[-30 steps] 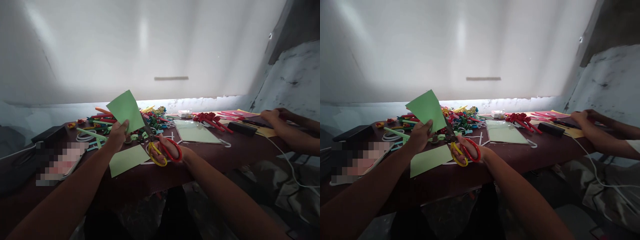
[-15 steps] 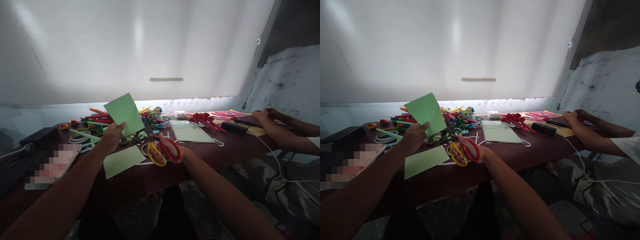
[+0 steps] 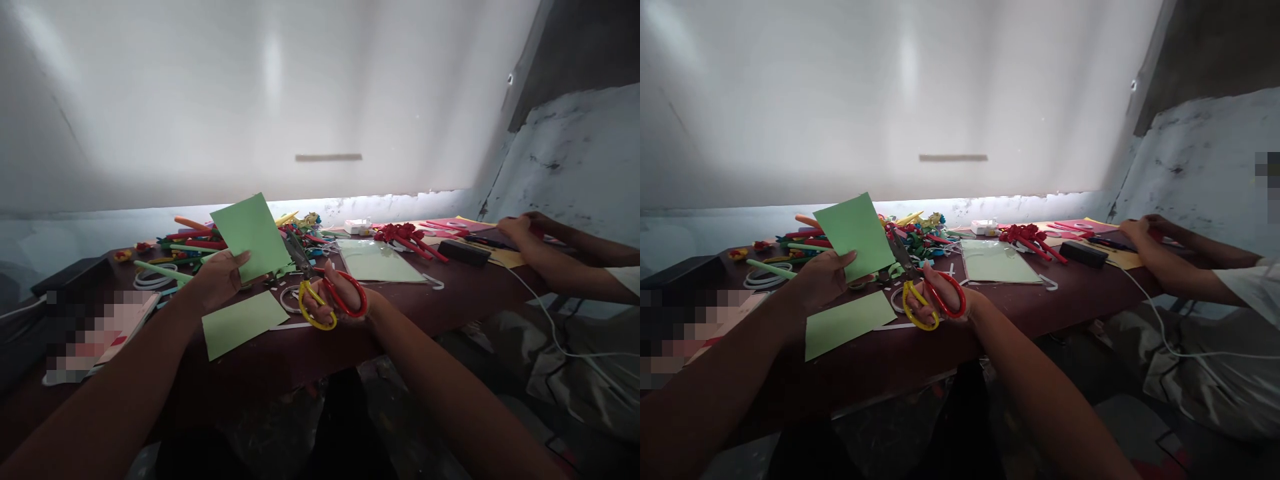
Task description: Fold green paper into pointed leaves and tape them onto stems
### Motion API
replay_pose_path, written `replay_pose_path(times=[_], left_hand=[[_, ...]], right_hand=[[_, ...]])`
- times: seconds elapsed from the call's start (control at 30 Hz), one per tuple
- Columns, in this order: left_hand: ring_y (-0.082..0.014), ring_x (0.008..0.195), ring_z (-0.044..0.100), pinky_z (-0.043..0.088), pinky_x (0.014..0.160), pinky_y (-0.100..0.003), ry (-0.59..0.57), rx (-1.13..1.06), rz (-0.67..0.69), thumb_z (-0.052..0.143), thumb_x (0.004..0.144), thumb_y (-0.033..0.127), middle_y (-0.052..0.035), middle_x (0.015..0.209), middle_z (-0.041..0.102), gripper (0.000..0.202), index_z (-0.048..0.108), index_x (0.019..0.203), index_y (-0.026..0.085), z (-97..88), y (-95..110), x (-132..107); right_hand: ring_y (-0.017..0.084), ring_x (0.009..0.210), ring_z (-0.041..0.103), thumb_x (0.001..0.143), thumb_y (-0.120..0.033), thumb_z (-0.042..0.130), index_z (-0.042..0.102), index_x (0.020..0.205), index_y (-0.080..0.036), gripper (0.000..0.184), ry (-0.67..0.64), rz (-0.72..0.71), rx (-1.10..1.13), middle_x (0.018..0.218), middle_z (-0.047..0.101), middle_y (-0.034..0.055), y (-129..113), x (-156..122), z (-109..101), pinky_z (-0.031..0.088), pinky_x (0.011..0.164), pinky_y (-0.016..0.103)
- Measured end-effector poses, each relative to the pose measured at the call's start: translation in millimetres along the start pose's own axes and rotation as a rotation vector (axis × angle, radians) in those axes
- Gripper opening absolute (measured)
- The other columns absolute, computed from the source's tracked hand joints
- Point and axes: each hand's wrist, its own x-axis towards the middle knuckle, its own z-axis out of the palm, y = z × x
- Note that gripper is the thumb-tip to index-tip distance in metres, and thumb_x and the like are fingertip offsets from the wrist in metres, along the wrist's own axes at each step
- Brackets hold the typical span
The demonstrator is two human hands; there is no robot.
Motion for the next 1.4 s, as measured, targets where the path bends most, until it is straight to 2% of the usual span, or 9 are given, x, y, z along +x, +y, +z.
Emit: replay_pose_path(times=[0.27, 0.47, 0.8, 0.97, 1.07, 1.13, 1.2, 1.27, 1.4], left_hand=[[-0.0194, 0.097, 0.067, 0.06, 0.082, -0.038, 0.017, 0.04, -0.094, 0.063, 0.096, 0.035, -0.0082, 0.119, 0.066, 0.029, 0.063, 0.12, 0.017, 8.8, 1.9, -4.0], [-0.0178, 0.094, 0.067, 0.06, 0.08, -0.036, 0.0, 0.052, -0.128, 0.061, 0.097, 0.034, -0.0078, 0.117, 0.067, 0.026, 0.063, 0.118, 0.018, 7.3, -0.4, -1.4], [-0.0184, 0.095, 0.067, 0.06, 0.081, -0.038, -0.148, 0.145, -0.188, 0.063, 0.096, 0.034, -0.0077, 0.117, 0.067, 0.028, 0.063, 0.118, 0.017, -3.5, -5.0, 3.5], [-0.0182, 0.093, 0.068, 0.059, 0.08, -0.037, -0.225, 0.216, -0.19, 0.064, 0.096, 0.035, -0.0072, 0.114, 0.067, 0.028, 0.064, 0.116, 0.016, -8.1, -7.9, 4.8], [-0.0175, 0.091, 0.068, 0.059, 0.078, -0.036, -0.245, 0.261, -0.19, 0.064, 0.096, 0.035, -0.0067, 0.112, 0.068, 0.027, 0.064, 0.114, 0.016, -10.9, -10.3, 5.6], [-0.0175, 0.09, 0.068, 0.059, 0.078, -0.036, -0.246, 0.287, -0.189, 0.064, 0.096, 0.036, -0.0062, 0.11, 0.068, 0.027, 0.064, 0.114, 0.015, -12.6, -11.4, 6.1], [-0.0175, 0.091, 0.067, 0.059, 0.078, -0.036, -0.241, 0.315, -0.187, 0.064, 0.096, 0.036, -0.0062, 0.11, 0.068, 0.027, 0.064, 0.114, 0.016, -14.1, -12.2, 6.9], [-0.0178, 0.092, 0.068, 0.059, 0.079, -0.036, -0.231, 0.346, -0.183, 0.064, 0.096, 0.036, -0.0066, 0.112, 0.068, 0.028, 0.064, 0.115, 0.016, -15.5, -13.1, 8.0], [-0.0171, 0.09, 0.067, 0.059, 0.076, -0.035, -0.206, 0.419, -0.179, 0.064, 0.095, 0.035, -0.0064, 0.111, 0.067, 0.028, 0.063, 0.116, 0.015, -18.7, -15.1, 10.8]], right_hand=[[0.012, 0.043, 0.04, 0.08, -0.096, 0.013, 0.052, 0.072, -0.02, 0.086, 0.013, 0.007, 0.01, 0.05, 0.039, -0.0051, -4.7, 1.7, -4.3, 0.029, 0.043, 0.023], [0.011, 0.042, 0.04, 0.078, -0.097, 0.016, 0.052, 0.072, -0.019, 0.086, 0.02, 0.007, 0.041, 0.048, 0.039, -0.0059, -4.6, 4.6, -10.0, 0.031, 0.042, 0.024], [0.011, 0.039, 0.038, 0.077, -0.097, 0.006, 0.051, 0.07, -0.02, 0.089, 0.067, -0.016, 0.024, 0.046, 0.037, -0.0058, -7.8, 2.3, -16.3, 0.03, 0.04, 0.024], [0.011, 0.039, 0.038, 0.072, -0.101, 0.006, 0.05, 0.066, -0.02, 0.092, 0.115, -0.012, -0.049, 0.044, 0.036, -0.0057, -10.4, 4.3, -16.1, 0.031, 0.041, 0.026], [0.011, 0.039, 0.038, 0.077, -0.098, 0.01, 0.048, 0.066, -0.021, 0.087, 0.216, -0.004, -0.135, 0.045, 0.035, -0.0065, -15.0, 2.8, -17.8, 0.033, 0.042, 0.026], [0.01, 0.043, 0.041, 0.09, -0.087, 0.026, 0.053, 0.073, -0.019, 0.075, 0.331, 0.007, -0.222, 0.051, 0.041, -0.0064, -21.2, -3.1, -21.7, 0.038, 0.045, 0.025], [0.01, 0.053, 0.051, 0.1, -0.065, 0.045, 0.061, 0.09, -0.016, 0.053, 0.467, 0.042, -0.338, 0.068, 0.055, -0.0033, -29.4, -13.8, -28.4, 0.047, 0.053, 0.026], [0.013, 0.071, 0.062, 0.101, -0.048, 0.057, 0.064, 0.109, -0.016, 0.033, 0.604, 0.119, -0.479, 0.093, 0.066, 0.0025, -38.1, -28.4, -37.8, 0.055, 0.065, 0.03], [0.024, 0.101, 0.067, 0.098, -0.039, 0.064, 0.064, 0.121, -0.016, 0.033, 0.81, 0.36, -0.781, 0.12, 0.065, 0.0076, -48.9, -60.6, -57.0, 0.058, 0.085, 0.042]])
